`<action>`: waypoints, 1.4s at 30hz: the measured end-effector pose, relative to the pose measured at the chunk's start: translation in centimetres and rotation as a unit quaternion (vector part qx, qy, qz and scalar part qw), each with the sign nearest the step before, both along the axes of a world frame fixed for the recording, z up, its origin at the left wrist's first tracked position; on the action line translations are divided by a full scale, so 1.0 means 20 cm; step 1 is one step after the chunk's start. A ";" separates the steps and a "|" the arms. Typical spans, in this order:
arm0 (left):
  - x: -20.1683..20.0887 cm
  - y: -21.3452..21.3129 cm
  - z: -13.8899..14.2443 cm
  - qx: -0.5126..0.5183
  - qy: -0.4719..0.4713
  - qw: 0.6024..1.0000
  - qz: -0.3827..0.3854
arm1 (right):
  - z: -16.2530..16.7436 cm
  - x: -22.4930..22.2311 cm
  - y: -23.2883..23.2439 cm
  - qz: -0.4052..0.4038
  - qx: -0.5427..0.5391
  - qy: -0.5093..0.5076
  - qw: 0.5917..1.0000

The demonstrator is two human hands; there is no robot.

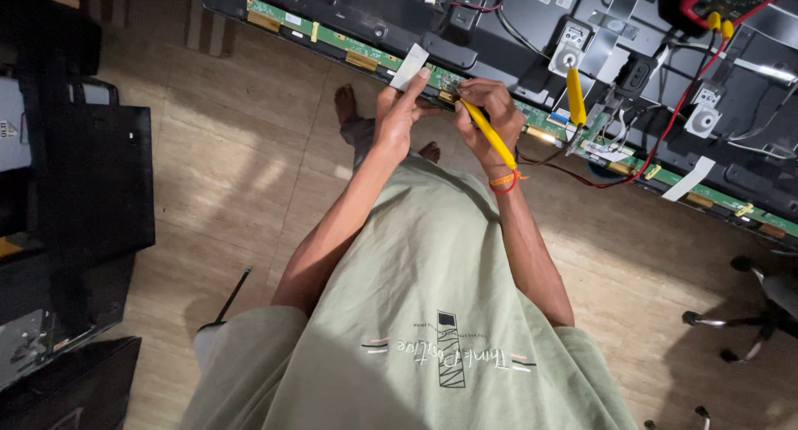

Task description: The person holds a multimeter probe against a circuit board inside an opened flat-screen TV, touching components on the board while steadying the board with the other hand. They reposition the probe to different points on the board and move the multimeter leads around the TV chassis.

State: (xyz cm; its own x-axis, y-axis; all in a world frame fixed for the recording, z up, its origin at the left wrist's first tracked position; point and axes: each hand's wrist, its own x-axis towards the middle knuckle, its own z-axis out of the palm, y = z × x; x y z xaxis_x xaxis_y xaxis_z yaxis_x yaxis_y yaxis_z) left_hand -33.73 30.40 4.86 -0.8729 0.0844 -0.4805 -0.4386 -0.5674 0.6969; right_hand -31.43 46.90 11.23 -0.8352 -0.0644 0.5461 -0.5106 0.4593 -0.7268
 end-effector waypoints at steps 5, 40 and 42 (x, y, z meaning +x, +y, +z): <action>-0.01 -0.01 0.01 0.012 0.001 1.000 -0.008 | 0.01 0.00 0.00 0.000 0.004 0.000 1.000; -0.04 -0.04 -0.01 -0.005 -0.005 1.000 0.003 | 0.01 -0.03 -0.03 -0.013 0.016 0.001 1.000; -0.03 -0.04 -0.02 -0.002 -0.007 1.000 0.002 | 0.01 -0.02 -0.04 -0.011 0.015 -0.001 1.000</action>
State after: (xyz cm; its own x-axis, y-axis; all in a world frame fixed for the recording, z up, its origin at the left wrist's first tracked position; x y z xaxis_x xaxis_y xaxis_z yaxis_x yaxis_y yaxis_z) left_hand -34.35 29.58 4.54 -0.8665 0.0789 -0.4929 -0.4458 -0.5667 0.6929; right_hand -31.85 46.16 11.42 -0.8373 -0.0628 0.5431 -0.4994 0.4921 -0.7130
